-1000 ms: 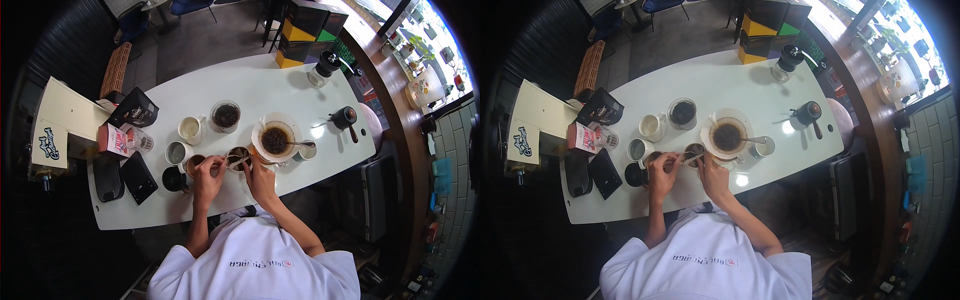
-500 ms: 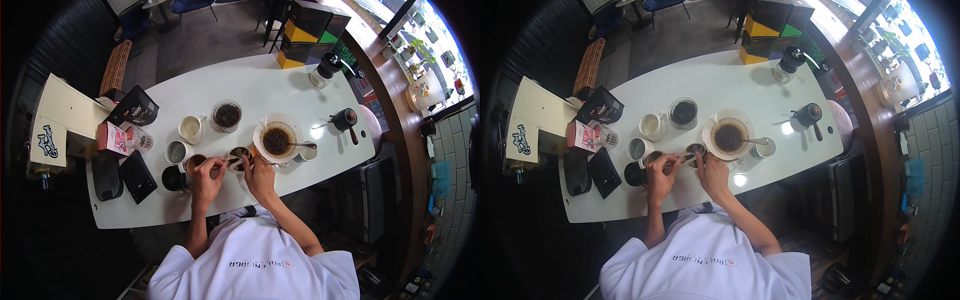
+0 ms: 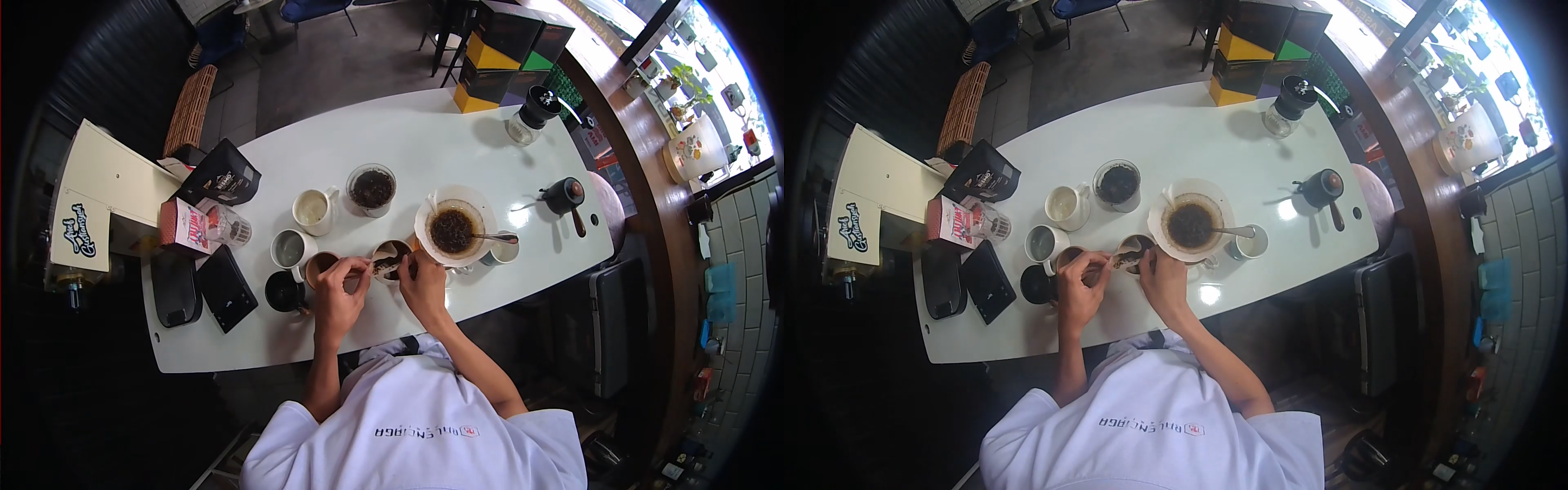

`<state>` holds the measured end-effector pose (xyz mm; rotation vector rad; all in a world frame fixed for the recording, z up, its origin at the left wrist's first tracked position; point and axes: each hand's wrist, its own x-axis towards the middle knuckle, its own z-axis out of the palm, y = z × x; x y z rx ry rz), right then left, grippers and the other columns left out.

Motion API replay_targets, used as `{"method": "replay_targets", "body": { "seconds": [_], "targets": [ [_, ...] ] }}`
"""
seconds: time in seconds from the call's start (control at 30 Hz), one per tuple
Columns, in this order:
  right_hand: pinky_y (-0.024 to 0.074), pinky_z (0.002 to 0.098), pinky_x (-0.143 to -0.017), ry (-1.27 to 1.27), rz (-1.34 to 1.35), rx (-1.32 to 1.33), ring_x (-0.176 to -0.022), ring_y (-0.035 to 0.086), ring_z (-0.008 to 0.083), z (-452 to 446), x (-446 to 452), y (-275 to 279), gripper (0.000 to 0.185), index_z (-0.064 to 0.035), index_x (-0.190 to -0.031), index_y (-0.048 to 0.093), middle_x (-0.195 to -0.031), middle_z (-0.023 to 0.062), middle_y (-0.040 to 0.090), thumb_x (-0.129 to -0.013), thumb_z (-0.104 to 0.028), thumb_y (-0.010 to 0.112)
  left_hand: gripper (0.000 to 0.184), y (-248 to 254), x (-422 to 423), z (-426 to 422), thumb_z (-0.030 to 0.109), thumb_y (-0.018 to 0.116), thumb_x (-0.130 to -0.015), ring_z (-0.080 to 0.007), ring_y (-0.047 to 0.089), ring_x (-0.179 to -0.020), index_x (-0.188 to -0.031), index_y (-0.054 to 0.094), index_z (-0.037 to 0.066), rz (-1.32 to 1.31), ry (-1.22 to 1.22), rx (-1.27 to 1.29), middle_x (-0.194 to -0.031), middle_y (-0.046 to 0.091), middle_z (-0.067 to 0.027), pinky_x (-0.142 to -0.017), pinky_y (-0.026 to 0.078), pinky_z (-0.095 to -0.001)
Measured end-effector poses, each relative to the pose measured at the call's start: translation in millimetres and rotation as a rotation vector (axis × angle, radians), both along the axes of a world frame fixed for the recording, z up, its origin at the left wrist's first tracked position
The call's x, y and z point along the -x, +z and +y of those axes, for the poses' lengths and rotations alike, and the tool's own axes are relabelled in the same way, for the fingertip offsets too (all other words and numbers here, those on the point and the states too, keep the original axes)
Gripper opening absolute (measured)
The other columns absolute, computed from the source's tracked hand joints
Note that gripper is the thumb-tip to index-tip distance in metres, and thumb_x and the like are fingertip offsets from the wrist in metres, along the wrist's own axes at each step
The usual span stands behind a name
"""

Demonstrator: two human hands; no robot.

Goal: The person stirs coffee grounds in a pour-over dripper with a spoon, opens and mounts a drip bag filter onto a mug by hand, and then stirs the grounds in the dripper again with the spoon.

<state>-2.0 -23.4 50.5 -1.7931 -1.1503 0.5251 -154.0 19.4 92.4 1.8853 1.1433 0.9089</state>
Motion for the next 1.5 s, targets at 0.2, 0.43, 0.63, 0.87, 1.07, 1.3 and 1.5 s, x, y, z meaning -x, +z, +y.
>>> {"method": "replay_targets", "body": {
  "seconds": [0.2, 0.43, 0.63, 0.87, 1.07, 1.3, 1.5],
  "targets": [
    [0.0438, 0.0461, -0.056, 0.012, 0.051, -0.015, -0.060, 0.059, 0.0408, -3, 0, 3, 0.014, 0.0041, -0.079, 0.060, -0.064, 0.0214, 0.056, -0.089, -0.006, 0.060, 0.006, 1, 0, -1, 0.000, 0.067, -0.087, -0.0223, 0.072, -0.082, -0.087, 0.062, -0.003, -0.001, 0.019, 0.029, -0.094, 0.071, -0.0125, -0.074, 0.057, -0.0312],
    [0.0428, 0.0439, -0.055, 0.012, 0.062, -0.078, -0.056, 0.057, 0.0376, -4, -1, 0, 0.013, 0.0037, -0.079, 0.060, -0.062, 0.0193, 0.055, -0.089, -0.005, 0.061, 0.006, 1, -1, -1, 0.000, 0.068, -0.087, -0.0218, 0.072, -0.081, -0.086, 0.063, -0.003, -0.010, 0.031, 0.038, -0.092, 0.071, -0.0127, -0.074, 0.057, -0.0309],
    [0.0405, 0.0408, -0.052, 0.018, 0.087, -0.122, -0.052, 0.052, 0.0334, -5, -2, 4, 0.013, 0.0036, -0.076, 0.057, -0.060, 0.0175, 0.052, -0.087, -0.001, 0.062, 0.006, 2, -1, 0, 0.001, 0.068, -0.087, -0.0217, 0.072, -0.080, -0.085, 0.063, -0.003, -0.003, 0.036, 0.014, -0.090, 0.072, -0.0126, -0.073, 0.057, -0.0303],
    [0.0378, 0.0323, -0.048, 0.027, 0.049, -0.142, -0.048, 0.047, 0.0166, -7, -4, -7, 0.008, 0.0036, -0.083, 0.063, -0.057, 0.0097, 0.053, -0.087, -0.002, 0.065, 0.006, 4, -3, -1, 0.000, 0.068, -0.086, -0.0211, 0.072, -0.079, -0.084, 0.063, -0.003, -0.018, 0.055, 0.010, -0.089, 0.072, -0.0123, -0.073, 0.057, -0.0300],
    [0.0367, 0.0313, -0.048, 0.032, 0.083, -0.129, -0.048, 0.044, 0.0154, -9, -4, -1, 0.008, 0.0033, -0.082, 0.062, -0.056, 0.0088, 0.051, -0.088, -0.002, 0.065, 0.006, 5, -3, -2, -0.001, 0.068, -0.086, -0.0204, 0.072, -0.078, -0.083, 0.063, -0.003, -0.020, 0.063, -0.006, -0.089, 0.072, -0.0120, -0.072, 0.057, -0.0295],
    [0.0352, 0.0307, -0.048, 0.038, 0.092, -0.138, -0.048, 0.042, 0.0146, -10, -4, 2, 0.010, 0.0029, -0.081, 0.062, -0.055, 0.0081, 0.049, -0.089, -0.002, 0.065, 0.007, 8, -4, -2, -0.001, 0.069, -0.086, -0.0200, 0.072, -0.076, -0.083, 0.063, -0.003, -0.020, 0.058, -0.033, -0.087, 0.072, -0.0121, -0.071, 0.057, -0.0293],
    [0.0350, 0.0301, -0.048, 0.044, 0.109, -0.186, -0.048, 0.042, 0.0132, -10, -4, 3, 0.010, 0.0031, -0.082, 0.062, -0.055, 0.0072, 0.049, -0.090, -0.003, 0.064, 0.007, 7, -4, -1, 0.000, 0.069, -0.086, -0.0198, 0.072, -0.076, -0.083, 0.063, -0.003, -0.035, 0.051, -0.031, -0.087, 0.072, -0.0122, -0.071, 0.057, -0.0291]
  ]
}}
